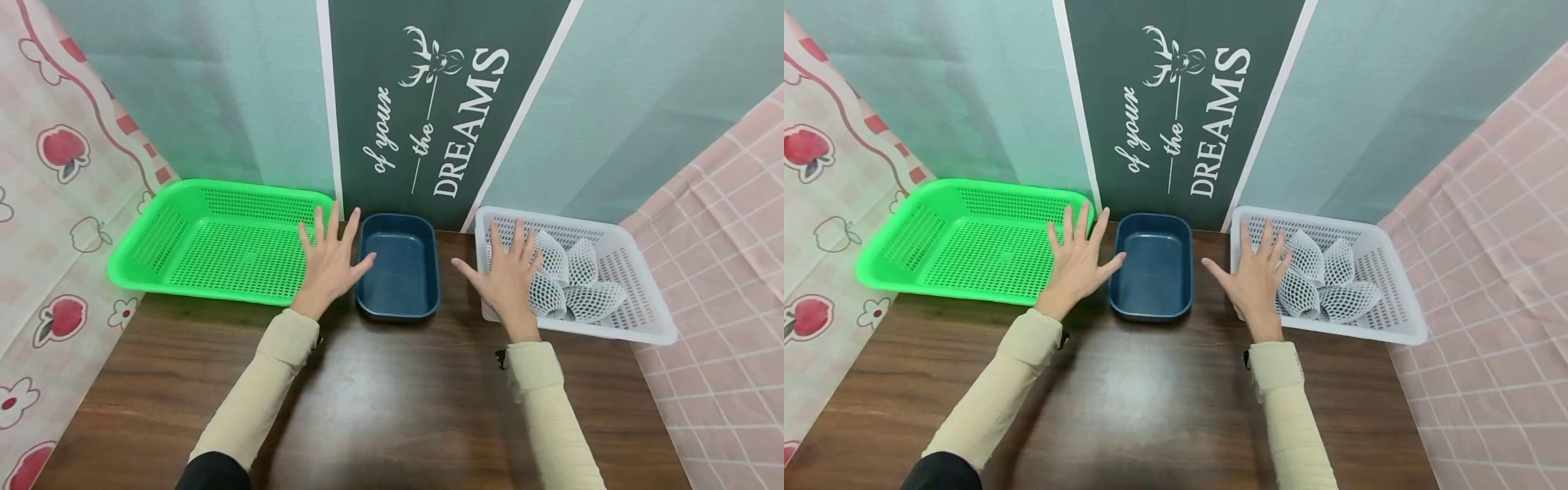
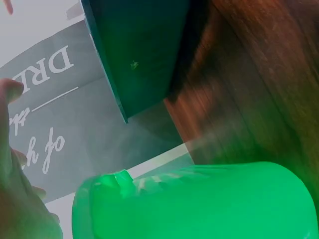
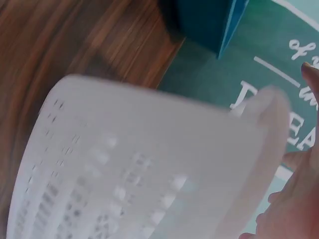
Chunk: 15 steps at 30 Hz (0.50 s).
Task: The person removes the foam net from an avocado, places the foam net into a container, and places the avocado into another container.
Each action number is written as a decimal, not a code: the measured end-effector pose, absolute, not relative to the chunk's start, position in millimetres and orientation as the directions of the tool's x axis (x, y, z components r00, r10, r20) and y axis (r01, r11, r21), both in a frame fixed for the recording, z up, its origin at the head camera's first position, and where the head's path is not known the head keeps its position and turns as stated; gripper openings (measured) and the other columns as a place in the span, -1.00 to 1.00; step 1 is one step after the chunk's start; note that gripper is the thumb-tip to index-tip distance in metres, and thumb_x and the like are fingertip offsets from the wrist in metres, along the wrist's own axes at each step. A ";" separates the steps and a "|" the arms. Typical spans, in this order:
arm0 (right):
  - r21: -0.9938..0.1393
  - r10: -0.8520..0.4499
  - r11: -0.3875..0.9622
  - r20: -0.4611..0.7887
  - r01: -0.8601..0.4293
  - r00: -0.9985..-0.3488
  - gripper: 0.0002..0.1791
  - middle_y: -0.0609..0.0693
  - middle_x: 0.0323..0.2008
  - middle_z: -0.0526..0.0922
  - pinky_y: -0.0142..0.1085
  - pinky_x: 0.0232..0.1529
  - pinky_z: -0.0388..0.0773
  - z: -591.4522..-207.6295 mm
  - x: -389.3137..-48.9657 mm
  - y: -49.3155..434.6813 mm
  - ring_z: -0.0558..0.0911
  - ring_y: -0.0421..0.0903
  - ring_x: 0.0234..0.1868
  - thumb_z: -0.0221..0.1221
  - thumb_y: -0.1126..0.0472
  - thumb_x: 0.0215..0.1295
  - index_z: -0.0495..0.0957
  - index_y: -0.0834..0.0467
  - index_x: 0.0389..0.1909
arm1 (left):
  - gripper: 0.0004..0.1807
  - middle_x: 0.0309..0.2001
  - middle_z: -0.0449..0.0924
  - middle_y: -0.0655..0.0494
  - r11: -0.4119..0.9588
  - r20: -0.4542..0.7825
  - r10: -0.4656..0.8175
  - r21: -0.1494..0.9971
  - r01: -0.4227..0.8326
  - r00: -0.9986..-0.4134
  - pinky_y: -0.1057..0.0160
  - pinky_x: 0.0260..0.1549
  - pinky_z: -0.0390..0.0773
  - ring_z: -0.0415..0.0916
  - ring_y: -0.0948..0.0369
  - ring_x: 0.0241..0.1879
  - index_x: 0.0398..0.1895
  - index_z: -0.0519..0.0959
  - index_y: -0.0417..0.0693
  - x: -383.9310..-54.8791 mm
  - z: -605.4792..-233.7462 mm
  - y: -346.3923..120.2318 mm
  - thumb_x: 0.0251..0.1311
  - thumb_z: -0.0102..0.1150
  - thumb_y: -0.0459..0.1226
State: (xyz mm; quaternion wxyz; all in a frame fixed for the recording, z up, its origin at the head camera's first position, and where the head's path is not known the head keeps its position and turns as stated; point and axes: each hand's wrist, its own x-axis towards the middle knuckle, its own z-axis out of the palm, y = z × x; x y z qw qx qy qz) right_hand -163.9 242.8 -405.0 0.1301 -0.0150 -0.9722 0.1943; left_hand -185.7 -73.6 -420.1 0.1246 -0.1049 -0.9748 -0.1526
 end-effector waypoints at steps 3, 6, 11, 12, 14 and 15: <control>-0.390 0.105 0.921 0.235 0.006 -0.966 0.13 0.11 0.61 -0.40 0.44 0.38 -0.37 -406.1 -162.1 255.5 -0.35 0.30 0.58 0.17 -0.48 0.10 -0.03 -0.07 0.59 | -0.04 0.62 -0.29 -0.10 0.931 0.262 0.159 0.280 0.233 -0.952 -0.44 0.39 -0.29 -0.38 -0.21 0.58 0.61 -0.15 0.27 -183.4 -420.4 -77.6 0.27 -0.01 0.29; -0.392 0.140 0.919 0.216 0.045 -0.966 0.14 0.14 0.60 -0.40 0.44 0.38 -0.40 -407.1 -159.5 270.0 -0.37 0.30 0.57 0.17 -0.48 0.11 -0.05 -0.03 0.59 | -0.05 0.61 -0.27 -0.12 0.932 0.259 0.158 0.281 0.231 -0.953 -0.44 0.39 -0.28 -0.35 -0.22 0.58 0.61 -0.14 0.25 -181.4 -420.4 -81.3 0.27 0.00 0.28; -0.395 0.191 0.913 0.188 0.104 -0.963 0.16 0.25 0.59 -0.37 0.45 0.37 -0.41 -407.3 -155.7 294.3 -0.38 0.32 0.57 0.19 -0.45 0.12 -0.10 -0.02 0.60 | -0.06 0.60 -0.21 -0.12 0.932 0.278 0.156 0.276 0.234 -0.948 -0.44 0.38 -0.24 -0.32 -0.21 0.58 0.61 -0.11 0.24 -178.6 -422.4 -88.0 0.27 0.01 0.26; -0.399 0.200 0.910 0.179 0.115 -0.963 0.17 0.27 0.58 -0.38 0.46 0.36 -0.41 -407.2 -155.2 298.8 -0.39 0.33 0.57 0.18 -0.45 0.12 -0.11 -0.01 0.60 | -0.07 0.60 -0.18 -0.12 0.933 0.288 0.156 0.271 0.237 -0.945 -0.44 0.38 -0.23 -0.30 -0.20 0.57 0.61 -0.10 0.23 -178.0 -423.1 -89.6 0.27 0.01 0.25; -0.406 0.217 0.904 0.157 0.138 -0.964 0.17 0.28 0.58 -0.41 0.47 0.35 -0.42 -406.7 -153.8 307.1 -0.40 0.36 0.56 0.17 -0.46 0.14 -0.14 -0.01 0.60 | -0.08 0.60 -0.15 -0.12 0.932 0.309 0.154 0.269 0.242 -0.938 -0.44 0.37 -0.21 -0.27 -0.20 0.57 0.60 -0.06 0.23 -176.3 -424.3 -92.8 0.27 0.03 0.24; -0.409 0.226 0.900 0.145 0.149 -0.963 0.17 0.28 0.58 -0.42 0.47 0.35 -0.42 -406.7 -153.2 311.1 -0.40 0.37 0.56 0.16 -0.46 0.14 -0.15 -0.01 0.60 | -0.09 0.59 -0.13 -0.13 0.932 0.321 0.155 0.267 0.246 -0.934 -0.44 0.37 -0.20 -0.24 -0.20 0.56 0.60 -0.04 0.22 -175.3 -425.0 -94.5 0.27 0.03 0.23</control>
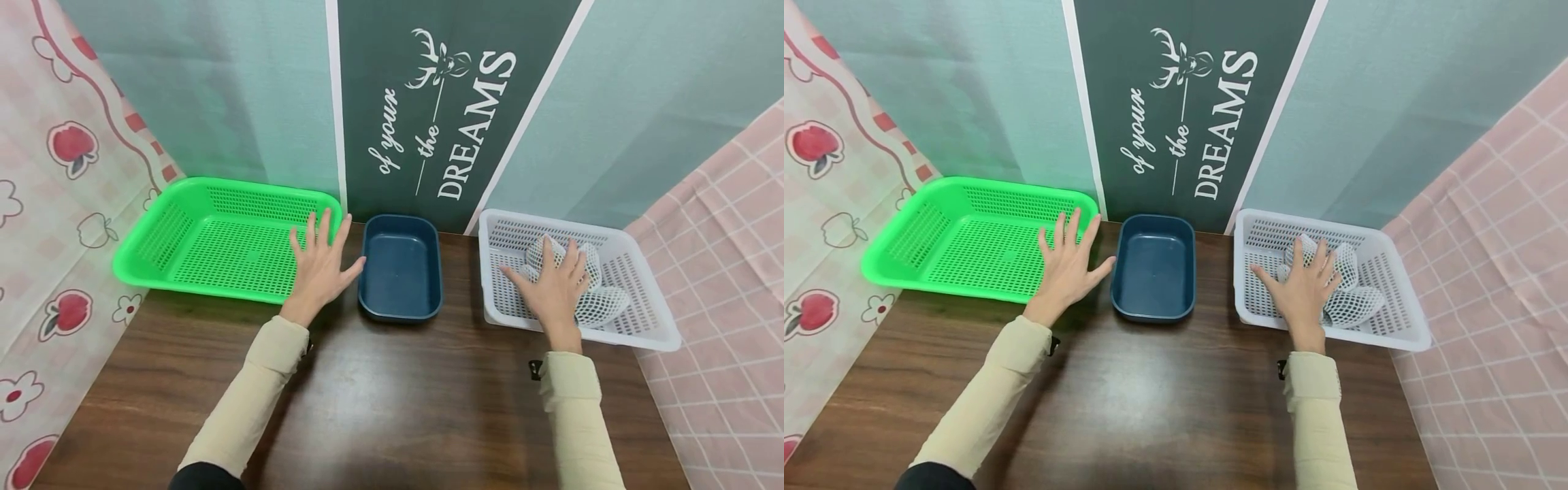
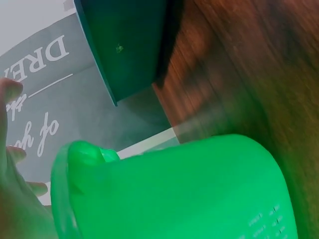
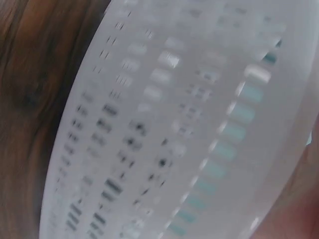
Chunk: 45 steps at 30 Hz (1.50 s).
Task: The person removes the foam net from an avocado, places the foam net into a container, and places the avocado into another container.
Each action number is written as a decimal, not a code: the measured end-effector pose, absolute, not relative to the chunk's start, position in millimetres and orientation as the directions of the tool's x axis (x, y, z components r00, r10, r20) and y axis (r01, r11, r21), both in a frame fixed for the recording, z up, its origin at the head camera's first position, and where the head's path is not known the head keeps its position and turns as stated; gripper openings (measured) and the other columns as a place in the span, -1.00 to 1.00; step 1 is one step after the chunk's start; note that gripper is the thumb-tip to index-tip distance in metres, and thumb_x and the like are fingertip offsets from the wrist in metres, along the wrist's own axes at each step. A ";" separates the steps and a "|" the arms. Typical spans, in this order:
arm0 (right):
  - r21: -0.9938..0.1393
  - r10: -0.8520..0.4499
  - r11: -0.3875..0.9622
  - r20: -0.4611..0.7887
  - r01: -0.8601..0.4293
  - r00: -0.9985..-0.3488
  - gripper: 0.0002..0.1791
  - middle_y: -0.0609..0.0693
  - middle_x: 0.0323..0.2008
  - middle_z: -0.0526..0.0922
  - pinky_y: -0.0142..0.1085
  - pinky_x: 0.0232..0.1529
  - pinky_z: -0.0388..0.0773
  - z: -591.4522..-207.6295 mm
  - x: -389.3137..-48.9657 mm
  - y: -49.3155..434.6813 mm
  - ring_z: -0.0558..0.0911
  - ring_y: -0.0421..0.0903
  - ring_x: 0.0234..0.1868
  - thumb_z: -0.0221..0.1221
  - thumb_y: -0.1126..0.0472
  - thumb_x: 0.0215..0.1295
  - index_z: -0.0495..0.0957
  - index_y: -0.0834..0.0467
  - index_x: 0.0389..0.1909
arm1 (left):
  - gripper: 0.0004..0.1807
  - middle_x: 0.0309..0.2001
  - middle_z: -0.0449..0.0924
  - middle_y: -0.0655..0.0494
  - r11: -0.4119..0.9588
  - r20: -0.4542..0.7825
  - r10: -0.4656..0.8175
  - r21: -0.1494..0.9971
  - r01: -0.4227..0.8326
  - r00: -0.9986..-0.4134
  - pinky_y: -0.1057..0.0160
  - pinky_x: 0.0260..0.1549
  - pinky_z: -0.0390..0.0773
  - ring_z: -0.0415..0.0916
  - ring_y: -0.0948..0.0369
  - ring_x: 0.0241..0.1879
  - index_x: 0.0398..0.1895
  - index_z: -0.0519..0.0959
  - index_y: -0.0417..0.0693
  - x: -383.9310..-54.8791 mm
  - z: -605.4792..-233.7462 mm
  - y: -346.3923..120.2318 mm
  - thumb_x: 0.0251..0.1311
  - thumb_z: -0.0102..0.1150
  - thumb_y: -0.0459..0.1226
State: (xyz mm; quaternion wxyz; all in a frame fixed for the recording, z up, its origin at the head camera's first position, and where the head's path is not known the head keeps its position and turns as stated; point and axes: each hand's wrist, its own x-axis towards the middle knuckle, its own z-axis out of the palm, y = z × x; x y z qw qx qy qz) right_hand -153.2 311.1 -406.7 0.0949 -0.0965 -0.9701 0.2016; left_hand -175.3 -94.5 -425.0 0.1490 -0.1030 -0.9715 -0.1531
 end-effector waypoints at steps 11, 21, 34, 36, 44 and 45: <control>-0.397 0.244 0.895 0.054 0.204 -0.968 0.11 0.41 0.54 -0.36 0.48 0.35 -0.26 -420.5 -143.2 352.2 -0.30 0.46 0.53 0.16 -0.38 0.21 -0.11 0.06 0.59 | -0.29 0.47 0.16 -0.19 0.919 0.391 0.162 0.275 0.283 -0.906 -0.45 0.30 -0.04 0.09 -0.20 0.44 0.44 0.31 0.08 -162.4 -431.9 -117.0 0.26 0.09 0.12; -0.386 0.221 0.899 -0.002 0.204 -0.975 0.12 0.46 0.53 -0.27 0.48 0.33 -0.15 -425.5 -141.6 369.2 -0.17 0.54 0.49 0.20 -0.35 0.21 -0.08 0.12 0.58 | -0.37 0.37 0.32 -0.20 0.909 0.398 0.172 0.289 0.301 -0.901 -0.45 0.25 0.03 0.21 -0.18 0.37 0.33 0.43 0.08 -153.0 -440.0 -135.8 0.22 0.13 0.10; -0.409 0.190 0.877 -0.189 0.253 -0.963 0.13 0.56 0.47 -0.16 0.47 0.23 0.10 -423.4 -143.2 369.8 0.03 0.58 0.40 0.25 -0.23 0.25 -0.17 0.24 0.57 | -0.40 0.29 0.42 -0.21 0.880 0.399 0.208 0.323 0.349 -0.893 -0.38 0.23 0.18 0.33 -0.18 0.27 0.30 0.46 0.05 -142.7 -448.6 -148.8 0.22 0.17 0.06; -0.410 0.184 0.873 -0.222 0.263 -0.958 0.14 0.56 0.47 -0.18 0.47 0.22 0.12 -422.7 -143.9 368.6 0.04 0.58 0.39 0.25 -0.19 0.26 -0.20 0.24 0.57 | -0.40 0.26 0.45 -0.21 0.869 0.387 0.220 0.339 0.360 -0.896 -0.32 0.21 0.27 0.38 -0.17 0.25 0.31 0.46 0.05 -141.6 -449.4 -150.6 0.23 0.17 0.04; -0.394 0.194 0.873 -0.257 0.286 -0.947 0.06 0.59 0.45 -0.15 0.47 0.23 0.13 -424.9 -147.1 365.3 0.04 0.58 0.39 0.28 -0.01 0.27 -0.16 0.24 0.57 | -0.41 -0.03 0.70 -0.15 0.864 0.373 0.287 0.296 0.407 -0.882 -0.04 -0.36 0.61 0.67 -0.09 -0.25 0.31 0.47 0.04 -139.9 -452.3 -154.5 0.24 0.18 0.03; -0.393 0.192 0.875 -0.257 0.284 -0.947 0.05 0.58 0.45 -0.13 0.46 0.24 0.12 -425.3 -147.4 365.1 0.02 0.57 0.40 0.28 0.00 0.26 -0.15 0.24 0.57 | -0.41 -0.15 0.72 -0.13 0.869 0.365 0.290 0.287 0.404 -0.884 0.03 -0.50 0.57 0.64 -0.04 -0.39 0.31 0.47 0.05 -139.6 -452.1 -154.6 0.24 0.17 0.03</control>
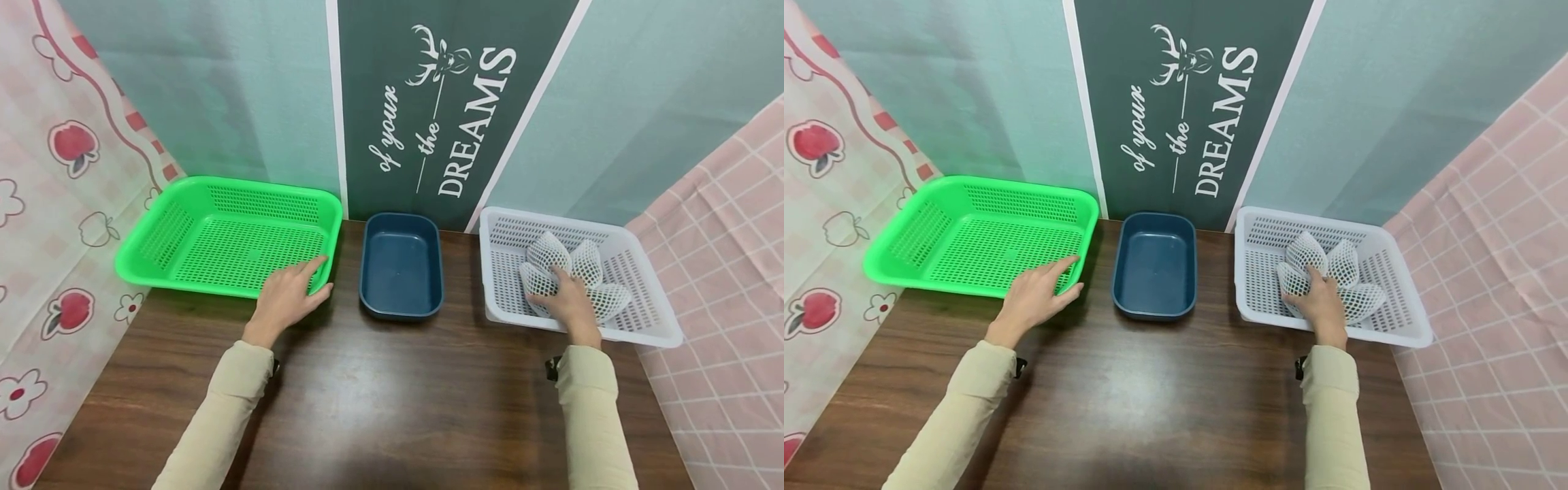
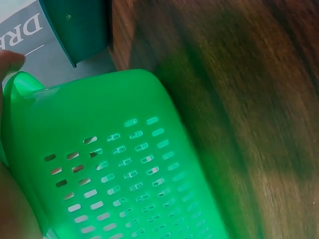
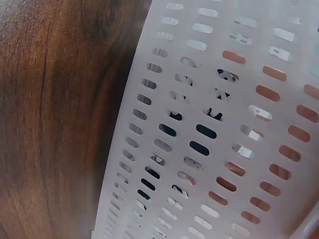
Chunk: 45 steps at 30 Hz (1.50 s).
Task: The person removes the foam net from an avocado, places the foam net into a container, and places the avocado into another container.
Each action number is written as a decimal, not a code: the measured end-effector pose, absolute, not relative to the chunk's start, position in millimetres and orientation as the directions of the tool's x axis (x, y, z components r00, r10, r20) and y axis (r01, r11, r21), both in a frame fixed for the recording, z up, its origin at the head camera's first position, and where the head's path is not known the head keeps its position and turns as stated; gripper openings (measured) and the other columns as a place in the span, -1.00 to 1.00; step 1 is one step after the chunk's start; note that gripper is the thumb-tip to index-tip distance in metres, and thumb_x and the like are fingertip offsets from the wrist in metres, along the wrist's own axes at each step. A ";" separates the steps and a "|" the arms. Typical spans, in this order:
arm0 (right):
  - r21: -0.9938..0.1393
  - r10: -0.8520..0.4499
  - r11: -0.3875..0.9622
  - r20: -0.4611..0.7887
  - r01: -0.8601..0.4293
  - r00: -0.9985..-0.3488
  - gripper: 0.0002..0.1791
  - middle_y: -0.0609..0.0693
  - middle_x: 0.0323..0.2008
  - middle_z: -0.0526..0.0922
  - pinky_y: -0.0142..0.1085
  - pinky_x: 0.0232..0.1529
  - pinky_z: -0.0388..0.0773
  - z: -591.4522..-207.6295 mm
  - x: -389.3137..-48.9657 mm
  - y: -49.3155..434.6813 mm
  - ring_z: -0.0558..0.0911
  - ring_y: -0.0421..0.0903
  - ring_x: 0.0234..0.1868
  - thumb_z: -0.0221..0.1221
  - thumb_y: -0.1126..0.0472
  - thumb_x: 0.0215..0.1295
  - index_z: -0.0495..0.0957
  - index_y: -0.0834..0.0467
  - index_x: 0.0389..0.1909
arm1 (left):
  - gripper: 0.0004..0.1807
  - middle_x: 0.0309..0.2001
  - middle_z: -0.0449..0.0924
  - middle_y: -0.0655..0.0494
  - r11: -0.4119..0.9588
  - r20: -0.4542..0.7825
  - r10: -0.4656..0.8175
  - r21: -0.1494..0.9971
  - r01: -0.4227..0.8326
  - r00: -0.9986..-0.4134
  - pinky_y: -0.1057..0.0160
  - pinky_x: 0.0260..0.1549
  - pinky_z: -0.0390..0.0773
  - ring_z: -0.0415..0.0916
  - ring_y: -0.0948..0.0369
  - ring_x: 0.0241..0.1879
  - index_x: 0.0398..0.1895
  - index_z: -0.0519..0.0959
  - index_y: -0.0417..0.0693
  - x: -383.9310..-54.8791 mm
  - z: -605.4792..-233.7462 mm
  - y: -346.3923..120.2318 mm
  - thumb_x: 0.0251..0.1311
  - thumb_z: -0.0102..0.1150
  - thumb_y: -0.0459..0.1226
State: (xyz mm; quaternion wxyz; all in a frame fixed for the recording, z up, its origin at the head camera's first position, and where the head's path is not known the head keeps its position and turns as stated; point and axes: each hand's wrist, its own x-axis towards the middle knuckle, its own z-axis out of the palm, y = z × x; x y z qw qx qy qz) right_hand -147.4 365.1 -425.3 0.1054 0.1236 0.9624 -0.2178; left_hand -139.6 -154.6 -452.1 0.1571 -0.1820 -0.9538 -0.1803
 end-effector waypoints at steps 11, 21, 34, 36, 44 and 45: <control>-0.393 0.217 0.861 -0.290 0.322 -0.932 0.08 0.61 0.30 0.18 0.32 0.14 0.34 -423.2 -146.6 363.5 0.32 0.50 0.23 0.32 -0.08 0.21 -0.09 0.41 0.47 | -0.45 -0.83 0.05 0.26 0.895 0.358 0.243 0.276 0.351 -0.901 0.35 -0.83 -0.09 -0.10 0.32 -0.81 0.31 0.47 0.16 -137.5 -455.5 -151.7 0.25 0.14 0.02; -0.337 0.247 0.866 -0.355 0.370 -0.901 0.14 0.69 0.17 0.28 0.23 -0.01 0.45 -418.7 -146.6 363.9 0.46 0.49 0.06 0.25 -0.20 0.23 -0.12 0.60 0.34 | -0.49 -0.85 0.01 0.27 0.900 0.480 0.231 0.225 0.374 -0.846 0.35 -0.83 -0.14 -0.18 0.34 -0.81 0.22 0.57 0.12 -135.5 -461.4 -147.8 0.19 0.18 -0.01; -0.319 0.259 0.861 -0.395 0.396 -0.882 0.15 0.67 0.22 0.25 0.27 0.02 0.45 -418.8 -148.3 363.3 0.43 0.52 0.10 0.26 -0.17 0.22 -0.14 0.56 0.40 | -0.52 -0.86 0.01 0.27 0.904 0.532 0.231 0.193 0.382 -0.815 0.36 -0.83 -0.16 -0.19 0.35 -0.81 0.18 0.59 0.13 -137.2 -461.8 -146.7 0.18 0.18 0.00; -0.317 0.262 0.862 -0.391 0.397 -0.882 0.14 0.67 0.19 0.28 0.26 -0.01 0.46 -418.8 -148.3 364.0 0.44 0.51 0.08 0.26 -0.18 0.21 -0.12 0.55 0.39 | -0.52 -0.86 0.01 0.27 0.902 0.541 0.234 0.189 0.388 -0.808 0.36 -0.83 -0.16 -0.19 0.35 -0.81 0.17 0.60 0.13 -137.5 -462.0 -146.6 0.18 0.18 0.00; -0.340 0.270 0.857 -0.345 0.388 -0.899 0.10 0.63 0.16 0.34 0.23 -0.03 0.47 -420.3 -148.2 363.6 0.47 0.46 0.05 0.28 -0.20 0.19 -0.02 0.52 0.36 | -0.52 -0.86 0.00 0.27 0.907 0.542 0.226 0.187 0.378 -0.810 0.36 -0.83 -0.16 -0.19 0.35 -0.80 0.16 0.60 0.13 -138.3 -462.4 -146.9 0.18 0.15 0.01; -0.350 0.274 0.851 -0.340 0.391 -0.900 0.09 0.63 0.17 0.34 0.22 -0.03 0.47 -420.5 -147.9 363.6 0.48 0.45 0.05 0.28 -0.20 0.19 0.00 0.51 0.36 | -0.52 -0.86 0.00 0.27 0.907 0.541 0.225 0.187 0.377 -0.810 0.35 -0.83 -0.16 -0.19 0.35 -0.80 0.16 0.60 0.13 -138.3 -462.3 -147.0 0.18 0.15 0.01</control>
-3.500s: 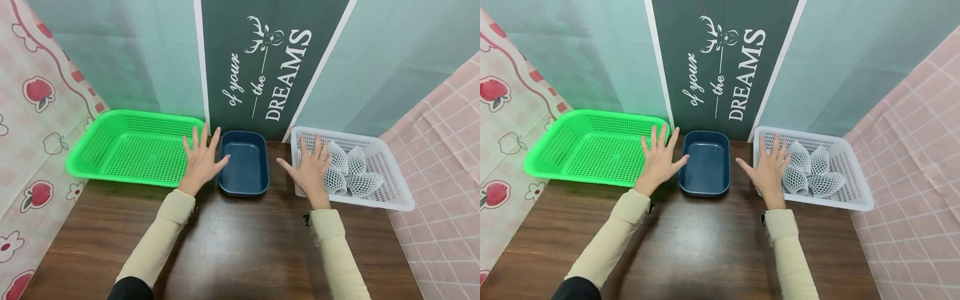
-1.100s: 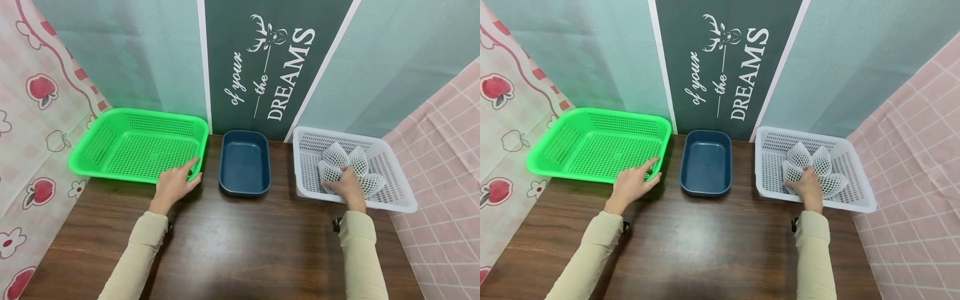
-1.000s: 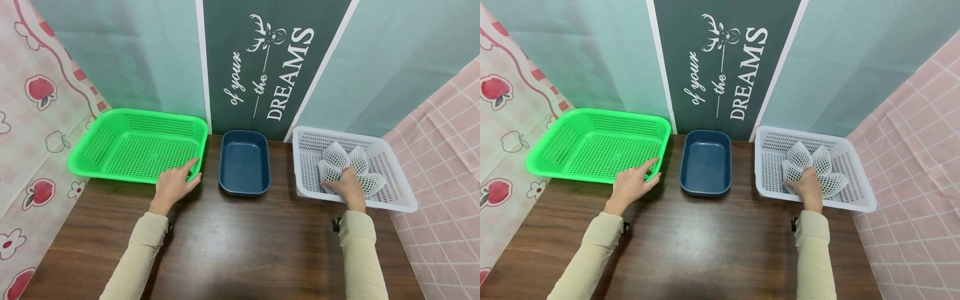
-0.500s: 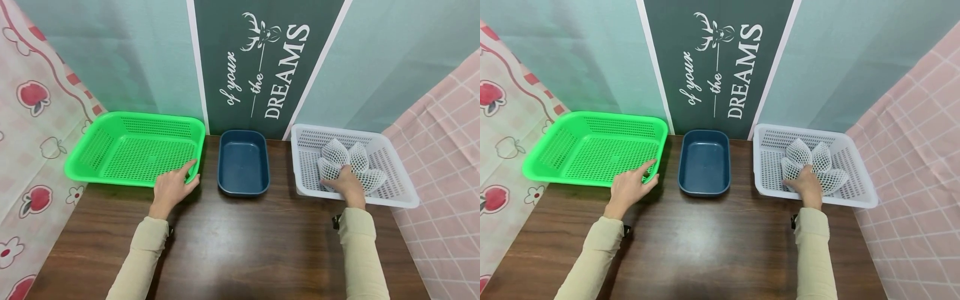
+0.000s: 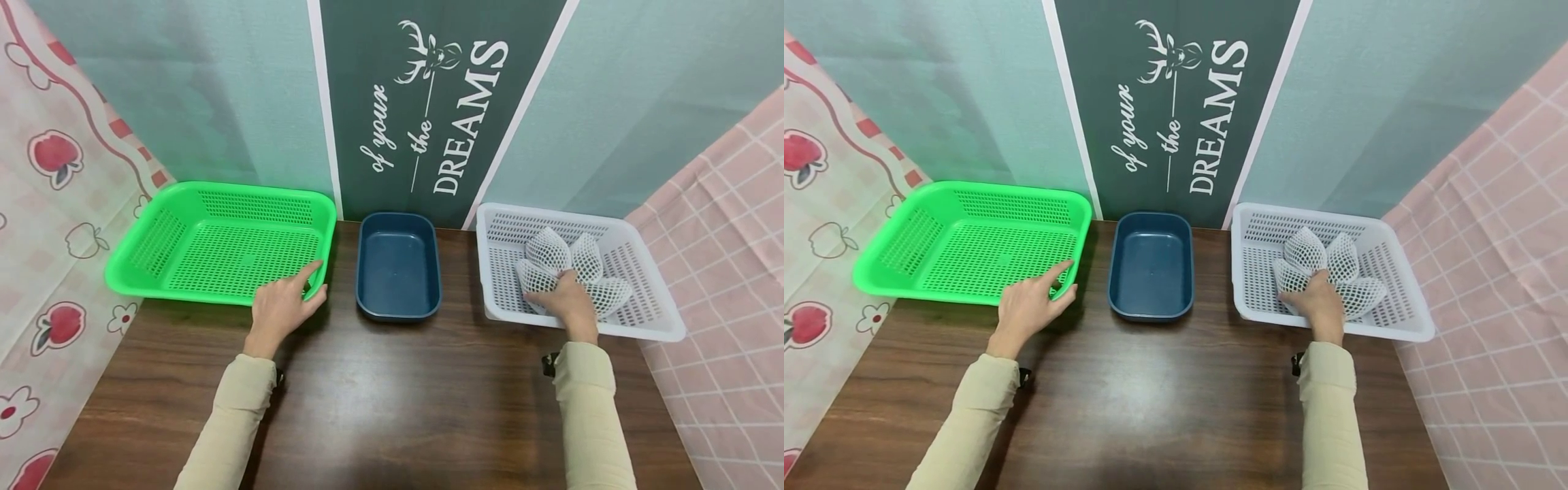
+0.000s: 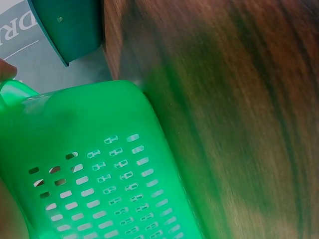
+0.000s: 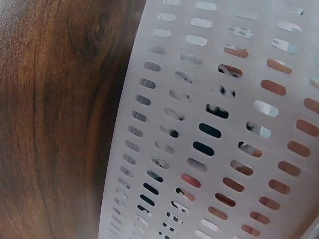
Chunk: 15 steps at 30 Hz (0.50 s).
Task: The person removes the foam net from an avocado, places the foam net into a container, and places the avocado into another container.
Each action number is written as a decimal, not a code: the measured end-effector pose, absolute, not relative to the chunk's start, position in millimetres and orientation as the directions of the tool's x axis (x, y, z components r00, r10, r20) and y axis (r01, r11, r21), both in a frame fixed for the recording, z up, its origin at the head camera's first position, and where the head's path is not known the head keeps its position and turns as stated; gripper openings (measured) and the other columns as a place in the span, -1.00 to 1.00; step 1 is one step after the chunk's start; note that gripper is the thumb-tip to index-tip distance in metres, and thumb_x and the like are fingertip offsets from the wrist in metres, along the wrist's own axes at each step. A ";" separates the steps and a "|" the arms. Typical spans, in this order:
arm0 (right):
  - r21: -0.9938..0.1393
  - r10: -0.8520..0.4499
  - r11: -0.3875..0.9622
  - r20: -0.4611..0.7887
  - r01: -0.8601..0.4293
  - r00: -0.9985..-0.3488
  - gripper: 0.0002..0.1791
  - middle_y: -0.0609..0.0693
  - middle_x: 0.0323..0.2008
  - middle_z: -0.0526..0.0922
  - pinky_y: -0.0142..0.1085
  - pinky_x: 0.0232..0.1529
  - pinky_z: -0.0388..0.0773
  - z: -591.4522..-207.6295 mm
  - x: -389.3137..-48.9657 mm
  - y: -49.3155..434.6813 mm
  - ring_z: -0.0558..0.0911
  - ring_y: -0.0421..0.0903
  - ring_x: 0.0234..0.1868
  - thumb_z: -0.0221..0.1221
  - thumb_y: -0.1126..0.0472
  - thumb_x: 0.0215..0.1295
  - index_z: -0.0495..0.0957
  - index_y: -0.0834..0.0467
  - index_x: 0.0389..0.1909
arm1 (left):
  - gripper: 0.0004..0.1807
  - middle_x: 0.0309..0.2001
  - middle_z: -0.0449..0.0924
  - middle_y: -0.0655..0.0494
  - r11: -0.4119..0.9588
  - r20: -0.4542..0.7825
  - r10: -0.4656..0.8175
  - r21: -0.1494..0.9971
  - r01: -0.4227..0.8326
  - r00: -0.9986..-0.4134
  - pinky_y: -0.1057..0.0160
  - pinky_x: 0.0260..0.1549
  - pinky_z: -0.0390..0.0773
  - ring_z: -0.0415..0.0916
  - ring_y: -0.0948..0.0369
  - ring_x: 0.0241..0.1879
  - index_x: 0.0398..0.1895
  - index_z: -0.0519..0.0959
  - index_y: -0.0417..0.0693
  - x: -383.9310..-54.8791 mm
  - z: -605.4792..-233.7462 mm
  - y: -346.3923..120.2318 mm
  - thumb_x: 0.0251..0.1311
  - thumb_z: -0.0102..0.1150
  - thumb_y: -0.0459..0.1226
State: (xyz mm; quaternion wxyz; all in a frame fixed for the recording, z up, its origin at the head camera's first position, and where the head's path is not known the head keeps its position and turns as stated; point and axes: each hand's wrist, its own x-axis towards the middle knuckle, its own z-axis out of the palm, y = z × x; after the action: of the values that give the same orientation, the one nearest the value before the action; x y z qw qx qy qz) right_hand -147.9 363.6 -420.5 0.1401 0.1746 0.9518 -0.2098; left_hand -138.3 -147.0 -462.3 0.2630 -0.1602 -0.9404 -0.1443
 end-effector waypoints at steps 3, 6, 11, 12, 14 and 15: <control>-0.382 0.284 0.833 -0.325 0.400 -0.902 0.07 0.60 0.18 0.34 0.20 -0.07 0.47 -420.2 -146.9 364.0 0.47 0.43 0.04 0.26 -0.21 0.21 0.01 0.47 0.38 | -0.52 -0.86 0.00 0.27 0.907 0.543 0.227 0.185 0.379 -0.809 0.35 -0.83 -0.16 -0.19 0.35 -0.80 0.16 0.60 0.14 -138.3 -462.2 -147.0 0.18 0.15 0.02; -0.421 0.282 0.816 -0.308 0.396 -0.908 0.09 0.59 0.21 0.31 0.19 -0.07 0.46 -419.7 -145.2 364.9 0.46 0.42 0.05 0.24 -0.24 0.22 -0.02 0.44 0.42 | -0.51 -0.86 0.01 0.27 0.906 0.533 0.230 0.188 0.379 -0.814 0.35 -0.83 -0.15 -0.19 0.35 -0.80 0.18 0.59 0.14 -138.0 -462.2 -147.1 0.19 0.14 0.03; -0.498 0.247 0.794 -0.260 0.349 -0.934 0.12 0.61 0.23 0.27 0.20 -0.05 0.45 -419.9 -142.7 366.6 0.44 0.41 0.07 0.25 -0.26 0.20 -0.04 0.41 0.45 | -0.50 -0.86 0.04 0.26 0.905 0.515 0.232 0.195 0.377 -0.825 0.36 -0.83 -0.14 -0.18 0.36 -0.80 0.19 0.58 0.13 -136.9 -461.5 -147.8 0.18 0.16 0.03; -0.510 0.239 0.792 -0.250 0.337 -0.938 0.11 0.60 0.22 0.29 0.19 -0.06 0.45 -420.1 -142.4 366.9 0.44 0.40 0.06 0.26 -0.26 0.20 -0.03 0.39 0.45 | -0.50 -0.86 0.04 0.26 0.906 0.515 0.231 0.196 0.376 -0.825 0.36 -0.84 -0.14 -0.18 0.36 -0.80 0.19 0.58 0.13 -136.8 -461.5 -148.0 0.18 0.17 0.03; -0.532 0.224 0.786 -0.227 0.314 -0.948 0.10 0.59 0.26 0.26 0.22 -0.02 0.44 -420.6 -142.2 367.3 0.42 0.41 0.12 0.29 -0.25 0.18 0.00 0.36 0.45 | -0.49 -0.87 0.05 0.25 0.905 0.522 0.231 0.195 0.378 -0.821 0.36 -0.84 -0.14 -0.18 0.36 -0.80 0.19 0.59 0.12 -136.9 -461.8 -148.4 0.16 0.20 0.02; -0.543 0.218 0.784 -0.211 0.300 -0.953 0.08 0.57 0.28 0.26 0.23 0.00 0.43 -421.0 -142.3 367.4 0.41 0.42 0.14 0.30 -0.24 0.18 0.02 0.34 0.45 | -0.49 -0.87 0.05 0.25 0.905 0.523 0.230 0.195 0.378 -0.821 0.36 -0.84 -0.14 -0.18 0.36 -0.80 0.19 0.59 0.12 -137.0 -461.9 -148.6 0.16 0.20 0.02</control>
State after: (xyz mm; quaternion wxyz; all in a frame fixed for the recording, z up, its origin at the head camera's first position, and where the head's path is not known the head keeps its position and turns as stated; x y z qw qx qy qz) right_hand -142.3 367.4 -421.0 0.0688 0.1374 0.9421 -0.2982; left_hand -137.0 -148.6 -461.9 0.2523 -0.1613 -0.9428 -0.1467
